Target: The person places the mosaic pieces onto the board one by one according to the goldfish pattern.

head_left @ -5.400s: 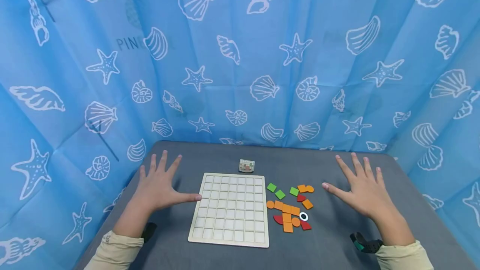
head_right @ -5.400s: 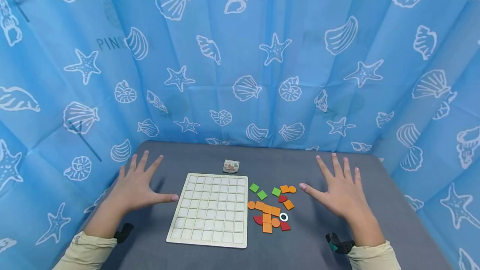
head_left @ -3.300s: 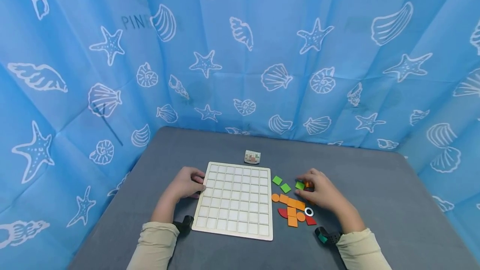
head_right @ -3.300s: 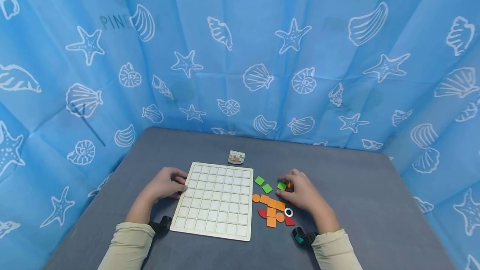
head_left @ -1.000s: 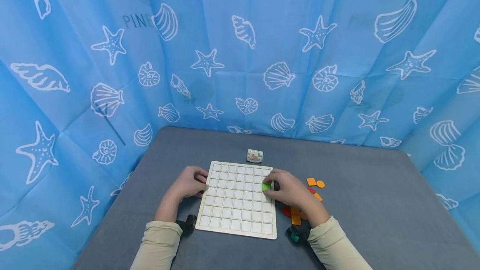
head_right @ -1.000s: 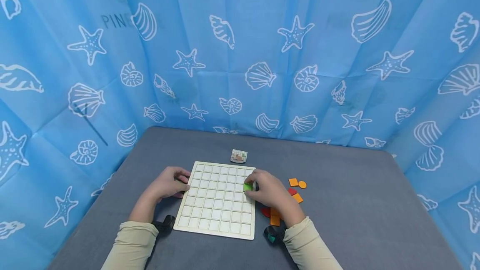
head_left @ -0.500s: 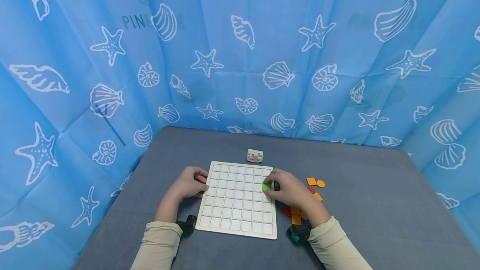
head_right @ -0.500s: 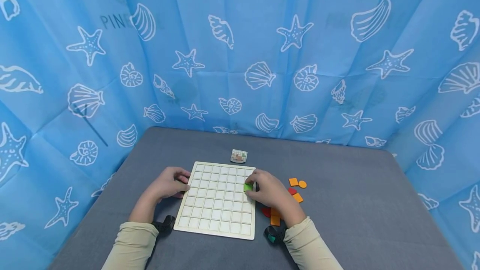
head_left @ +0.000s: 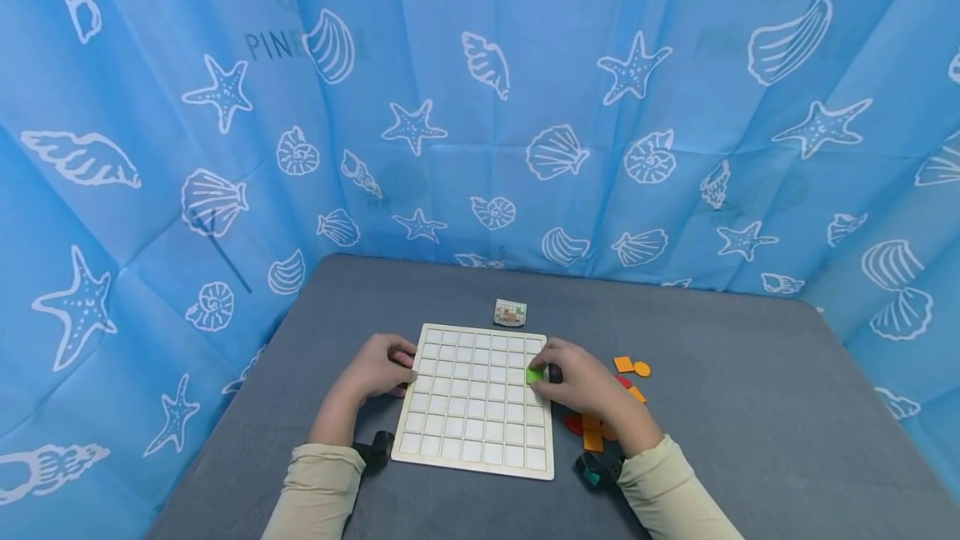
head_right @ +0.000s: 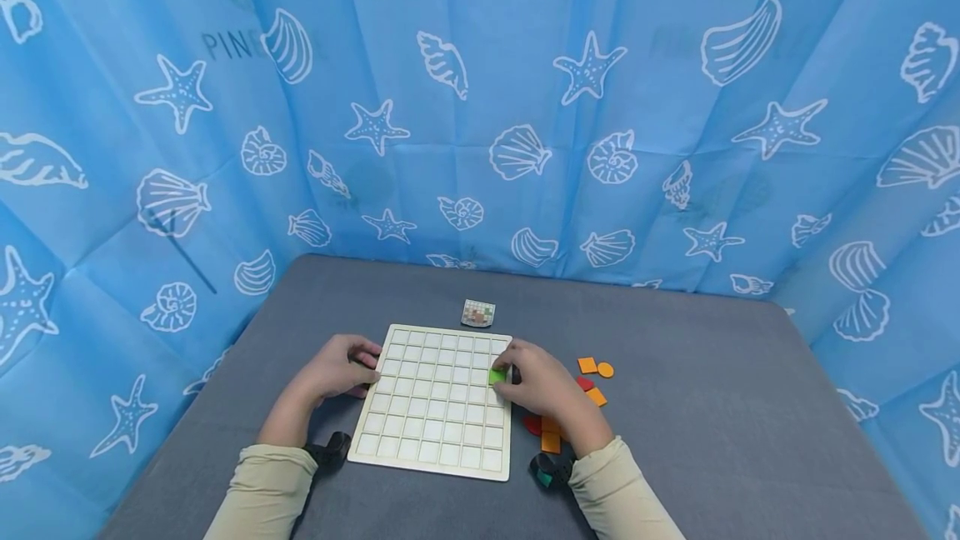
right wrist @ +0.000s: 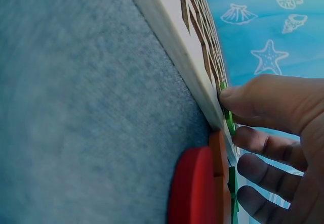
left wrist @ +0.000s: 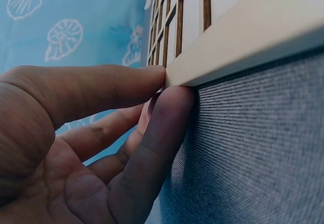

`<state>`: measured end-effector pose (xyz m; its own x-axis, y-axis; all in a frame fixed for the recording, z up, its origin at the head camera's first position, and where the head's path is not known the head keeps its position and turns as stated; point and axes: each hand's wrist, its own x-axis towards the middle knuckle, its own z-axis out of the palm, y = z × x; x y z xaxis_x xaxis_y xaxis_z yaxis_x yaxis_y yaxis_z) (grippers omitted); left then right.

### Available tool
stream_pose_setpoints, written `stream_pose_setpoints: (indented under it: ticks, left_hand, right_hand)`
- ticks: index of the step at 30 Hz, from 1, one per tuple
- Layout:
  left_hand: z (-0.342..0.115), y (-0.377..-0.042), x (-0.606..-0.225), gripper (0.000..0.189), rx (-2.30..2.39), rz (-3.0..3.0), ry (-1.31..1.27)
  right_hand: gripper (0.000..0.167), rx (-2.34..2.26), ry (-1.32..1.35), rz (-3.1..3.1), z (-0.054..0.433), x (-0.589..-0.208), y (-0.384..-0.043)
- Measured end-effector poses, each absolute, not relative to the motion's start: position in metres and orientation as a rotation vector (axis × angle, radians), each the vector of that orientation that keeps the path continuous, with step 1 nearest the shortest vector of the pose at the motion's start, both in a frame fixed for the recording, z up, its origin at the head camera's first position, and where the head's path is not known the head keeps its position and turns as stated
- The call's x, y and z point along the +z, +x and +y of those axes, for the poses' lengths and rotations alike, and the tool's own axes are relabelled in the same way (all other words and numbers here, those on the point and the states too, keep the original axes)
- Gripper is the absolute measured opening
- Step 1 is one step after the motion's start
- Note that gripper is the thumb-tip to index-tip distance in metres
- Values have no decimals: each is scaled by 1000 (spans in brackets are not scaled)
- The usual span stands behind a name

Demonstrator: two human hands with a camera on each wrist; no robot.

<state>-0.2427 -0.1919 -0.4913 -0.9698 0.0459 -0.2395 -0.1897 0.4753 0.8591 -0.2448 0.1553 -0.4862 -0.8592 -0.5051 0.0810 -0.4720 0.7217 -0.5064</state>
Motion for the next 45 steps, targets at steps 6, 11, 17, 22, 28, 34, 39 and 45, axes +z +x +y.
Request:
stream_pose_setpoints:
  ticks: [6,11,17,22,28,34,39,45]
  left_hand:
    - [-192,-243,-492,40,1503,2489,-125]
    - [-192,-243,-492,40,1506,2482,-125]
    - [-193,-243,-491,40,1504,2479,-124]
    - [-194,-244,-492,40,1503,2472,-125]
    - [-194,-244,-491,40,1515,2462,-127]
    - [-193,-244,-491,41,1513,2467,-135]
    - [-193,-244,-491,41,1509,2475,-135]
    - [-192,-242,-490,40,1504,2482,-127]
  right_hand:
    - [20,-880,-783,2837,163,-486,-245]
    - [23,-955,-679,2847,178,-483,-250]
    - [29,-869,-517,2933,199,-487,-257]
    - [33,-793,-437,2923,208,-488,-259]
    - [30,-790,-376,2875,211,-486,-258]
    - [23,-797,-331,2867,210,-484,-255]
    - [22,-791,-369,2868,207,-483,-254]
    - [21,-894,-560,2857,193,-478,-253]
